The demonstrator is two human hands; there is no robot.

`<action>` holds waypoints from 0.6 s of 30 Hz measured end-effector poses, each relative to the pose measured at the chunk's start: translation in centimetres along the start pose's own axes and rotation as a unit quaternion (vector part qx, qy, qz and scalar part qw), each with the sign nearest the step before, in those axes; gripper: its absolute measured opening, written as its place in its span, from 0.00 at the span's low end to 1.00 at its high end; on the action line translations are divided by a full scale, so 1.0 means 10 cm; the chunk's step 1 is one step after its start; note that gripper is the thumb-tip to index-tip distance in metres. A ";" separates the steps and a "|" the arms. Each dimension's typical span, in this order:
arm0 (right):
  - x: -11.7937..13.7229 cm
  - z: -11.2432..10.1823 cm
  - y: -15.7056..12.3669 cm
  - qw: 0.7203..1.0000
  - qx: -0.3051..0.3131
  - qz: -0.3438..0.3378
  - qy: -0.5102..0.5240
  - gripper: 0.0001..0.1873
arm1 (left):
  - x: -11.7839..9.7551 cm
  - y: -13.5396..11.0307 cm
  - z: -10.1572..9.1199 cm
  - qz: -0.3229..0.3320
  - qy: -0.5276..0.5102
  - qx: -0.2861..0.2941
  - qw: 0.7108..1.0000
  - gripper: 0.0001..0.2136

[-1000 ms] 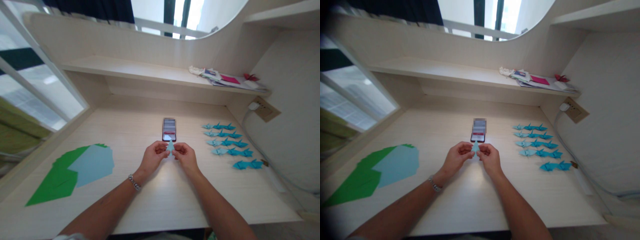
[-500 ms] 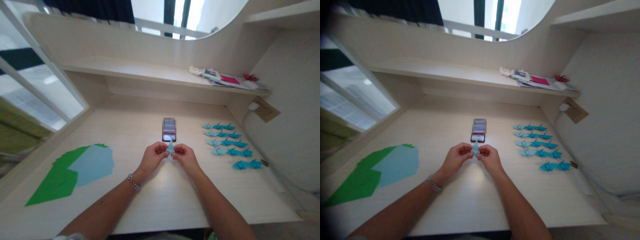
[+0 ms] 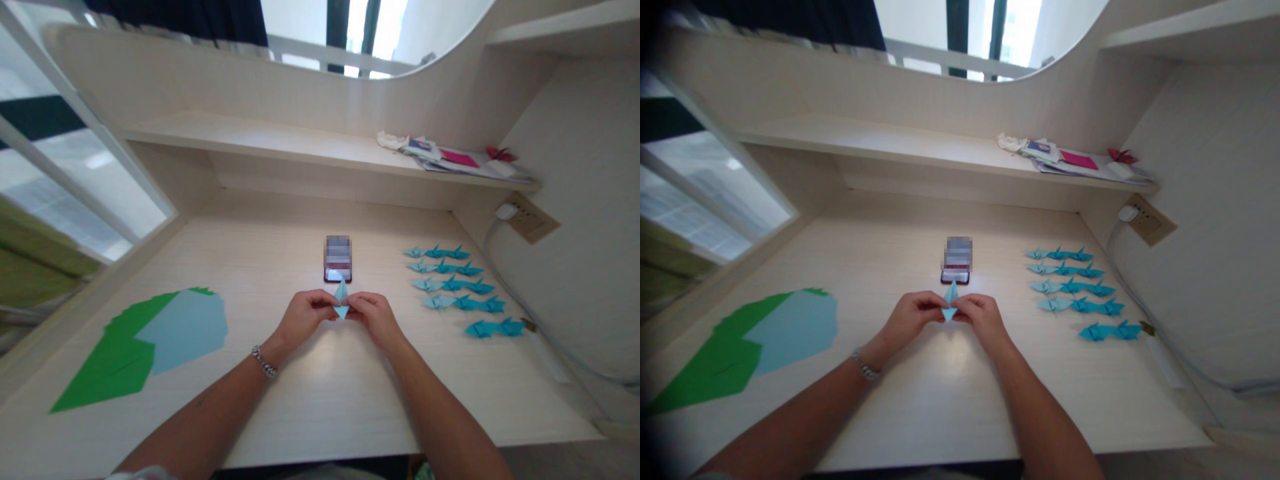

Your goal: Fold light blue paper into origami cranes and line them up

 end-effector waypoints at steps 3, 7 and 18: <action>-0.02 -0.01 0.02 0.999 -0.023 -0.012 -0.019 0.11 | -0.01 -0.01 0.01 0.002 -0.001 0.001 1.000 0.05; -0.02 -0.04 0.05 0.997 -0.049 -0.044 -0.050 0.14 | -0.01 -0.01 0.02 -0.003 -0.056 0.002 0.998 0.05; -0.12 0.00 0.04 0.996 -0.057 -0.051 -0.039 0.18 | 0.09 0.01 0.04 0.032 -0.037 -0.041 0.998 0.10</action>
Point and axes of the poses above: each hand's wrist, its own y-axis towards the middle knuckle, its own z-axis out of the palm, x = y × z, the point moved 3 cm from there along y, towards the middle knuckle, and after that the axes turned 3 degrees about y, right-handed, at the moved point
